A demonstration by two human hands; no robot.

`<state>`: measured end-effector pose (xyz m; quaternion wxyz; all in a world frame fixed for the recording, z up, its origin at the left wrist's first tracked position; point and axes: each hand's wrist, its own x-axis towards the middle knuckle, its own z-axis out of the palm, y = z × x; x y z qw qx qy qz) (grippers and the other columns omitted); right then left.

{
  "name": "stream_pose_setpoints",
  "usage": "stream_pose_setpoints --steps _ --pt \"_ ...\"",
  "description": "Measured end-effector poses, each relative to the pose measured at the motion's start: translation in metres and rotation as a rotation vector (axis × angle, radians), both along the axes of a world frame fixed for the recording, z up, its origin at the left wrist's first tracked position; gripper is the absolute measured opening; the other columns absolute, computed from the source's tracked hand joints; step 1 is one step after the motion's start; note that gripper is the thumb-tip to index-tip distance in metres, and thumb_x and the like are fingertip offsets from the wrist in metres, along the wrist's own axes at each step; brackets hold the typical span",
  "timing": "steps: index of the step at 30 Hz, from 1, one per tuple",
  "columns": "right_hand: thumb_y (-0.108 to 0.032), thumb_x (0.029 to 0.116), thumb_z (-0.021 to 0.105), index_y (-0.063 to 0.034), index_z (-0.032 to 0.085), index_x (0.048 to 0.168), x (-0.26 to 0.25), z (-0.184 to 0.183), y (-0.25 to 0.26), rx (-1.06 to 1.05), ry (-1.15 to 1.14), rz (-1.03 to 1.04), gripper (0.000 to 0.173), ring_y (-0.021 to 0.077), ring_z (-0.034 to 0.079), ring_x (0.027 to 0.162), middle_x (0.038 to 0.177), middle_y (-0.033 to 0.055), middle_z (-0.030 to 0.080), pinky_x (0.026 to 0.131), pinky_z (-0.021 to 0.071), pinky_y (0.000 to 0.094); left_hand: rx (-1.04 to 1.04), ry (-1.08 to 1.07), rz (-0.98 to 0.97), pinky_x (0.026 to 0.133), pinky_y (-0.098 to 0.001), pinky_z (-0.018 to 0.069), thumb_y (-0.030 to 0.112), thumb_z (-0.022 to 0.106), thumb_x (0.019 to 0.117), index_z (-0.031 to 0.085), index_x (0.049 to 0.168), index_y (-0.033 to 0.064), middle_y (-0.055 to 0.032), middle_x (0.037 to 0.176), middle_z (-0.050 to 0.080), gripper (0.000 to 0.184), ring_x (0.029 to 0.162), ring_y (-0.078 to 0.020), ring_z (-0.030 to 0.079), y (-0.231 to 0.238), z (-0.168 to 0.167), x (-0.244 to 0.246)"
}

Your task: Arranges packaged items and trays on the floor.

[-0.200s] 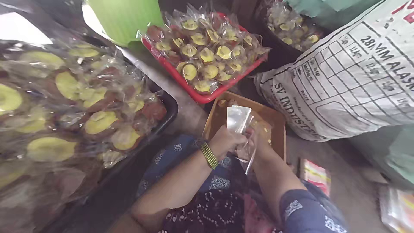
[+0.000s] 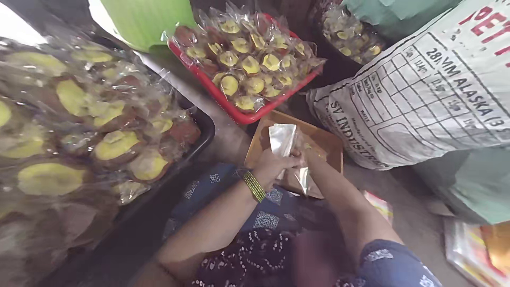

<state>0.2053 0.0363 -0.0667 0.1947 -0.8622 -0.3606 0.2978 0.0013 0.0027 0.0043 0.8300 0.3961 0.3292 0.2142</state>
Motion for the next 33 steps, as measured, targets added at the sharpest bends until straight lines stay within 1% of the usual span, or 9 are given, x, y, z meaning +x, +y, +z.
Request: stream_pose_setpoints --steps 4,7,12,17,19,22,24,28,33 --pt "-0.022 0.0744 0.087 0.0005 0.048 0.141 0.031 0.017 -0.062 0.334 0.205 -0.061 0.080 0.0266 0.067 0.109 0.123 0.0198 0.065 0.094 0.0578 0.0447 0.040 0.012 0.024 0.064 -0.0303 0.0593 0.010 0.082 0.0826 0.066 0.115 0.0017 -0.0106 0.096 0.073 0.037 0.077 -0.0175 0.070 -0.003 -0.005 0.001" --pt "-0.025 0.0714 0.091 -0.0034 0.046 0.144 0.040 0.050 -0.107 0.479 0.288 -0.147 0.088 0.0232 0.069 0.109 0.126 0.0159 0.065 0.092 0.0611 0.0405 0.078 0.011 -0.002 0.062 -0.0296 0.0587 0.012 0.083 0.0800 0.067 0.118 0.0033 -0.0089 0.095 0.071 0.043 0.074 -0.0160 0.068 -0.009 -0.005 0.001" --pt "-0.018 0.0791 0.083 0.0022 0.043 0.142 0.014 0.106 -0.172 0.741 0.423 -0.154 0.077 0.0225 0.069 0.101 0.124 0.0161 0.065 0.086 0.0618 0.0365 0.128 0.150 -0.100 0.064 -0.0310 0.0591 0.011 0.087 0.0734 0.059 0.120 0.0002 -0.0102 0.098 0.069 0.056 0.076 -0.0164 0.068 -0.018 -0.005 0.004" --pt "-0.061 0.0982 0.057 -0.0030 0.035 0.152 -0.024 0.103 -0.202 0.946 0.627 0.165 0.082 0.0264 0.070 0.095 0.126 0.0176 0.065 0.073 0.0618 0.0381 0.196 0.145 -0.241 0.062 -0.0285 0.0574 0.008 0.088 0.0702 0.060 0.120 0.0023 -0.0080 0.097 0.070 0.058 0.073 -0.0139 0.067 -0.029 -0.010 0.008" --pt "-0.068 0.0977 0.051 -0.0010 0.031 0.150 -0.040 0.093 -0.202 0.971 0.517 0.215 0.087 0.0278 0.071 0.097 0.128 0.0178 0.063 0.072 0.0636 0.0416 0.229 0.129 -0.293 0.060 -0.0264 0.0567 0.006 0.086 0.0706 0.059 0.120 0.0041 -0.0057 0.096 0.070 0.056 0.071 -0.0117 0.066 -0.033 -0.009 0.007" --pt "-0.061 0.1041 0.044 0.0045 0.034 0.145 -0.045 0.082 -0.201 1.030 0.196 0.429 0.078 0.0167 0.060 0.120 0.133 0.0141 0.056 0.101 0.0556 0.0378 0.244 0.093 -0.317 0.067 -0.0262 0.0577 -0.001 0.080 0.0728 0.063 0.115 0.0044 -0.0022 0.094 0.071 0.046 0.077 -0.0090 0.067 -0.040 -0.005 0.003" --pt "-0.060 0.1053 0.042 0.0003 0.036 0.144 -0.041 0.080 -0.201 1.065 0.054 0.516 0.072 0.0121 0.058 0.124 0.133 0.0102 0.057 0.106 0.0515 0.0349 0.248 0.082 -0.345 0.069 -0.0261 0.0582 -0.003 0.078 0.0735 0.065 0.111 0.0034 -0.0013 0.092 0.072 0.040 0.077 -0.0083 0.068 -0.040 -0.003 0.000" --pt "-0.061 0.1048 0.041 -0.0072 0.035 0.148 -0.031 0.080 -0.201 1.045 -0.032 0.567 0.070 0.0102 0.064 0.111 0.131 0.0081 0.061 0.093 0.0574 0.0307 0.256 0.110 -0.336 0.057 -0.0226 0.0526 0.003 0.076 0.0746 0.064 0.100 0.0063 0.0015 0.078 0.068 0.028 0.061 -0.0060 0.061 -0.040 0.000 0.000" --pt "-0.052 0.1042 0.052 -0.0042 0.038 0.148 -0.012 0.076 -0.199 0.826 -0.205 0.601 0.067 0.0104 0.067 0.090 0.116 0.0122 0.065 0.081 0.0605 0.0330 0.336 0.262 -0.200 0.067 -0.0354 0.0595 0.014 0.082 0.0720 0.065 0.106 0.0013 -0.0075 0.087 0.070 0.040 0.072 -0.0162 0.068 -0.039 -0.006 0.008"
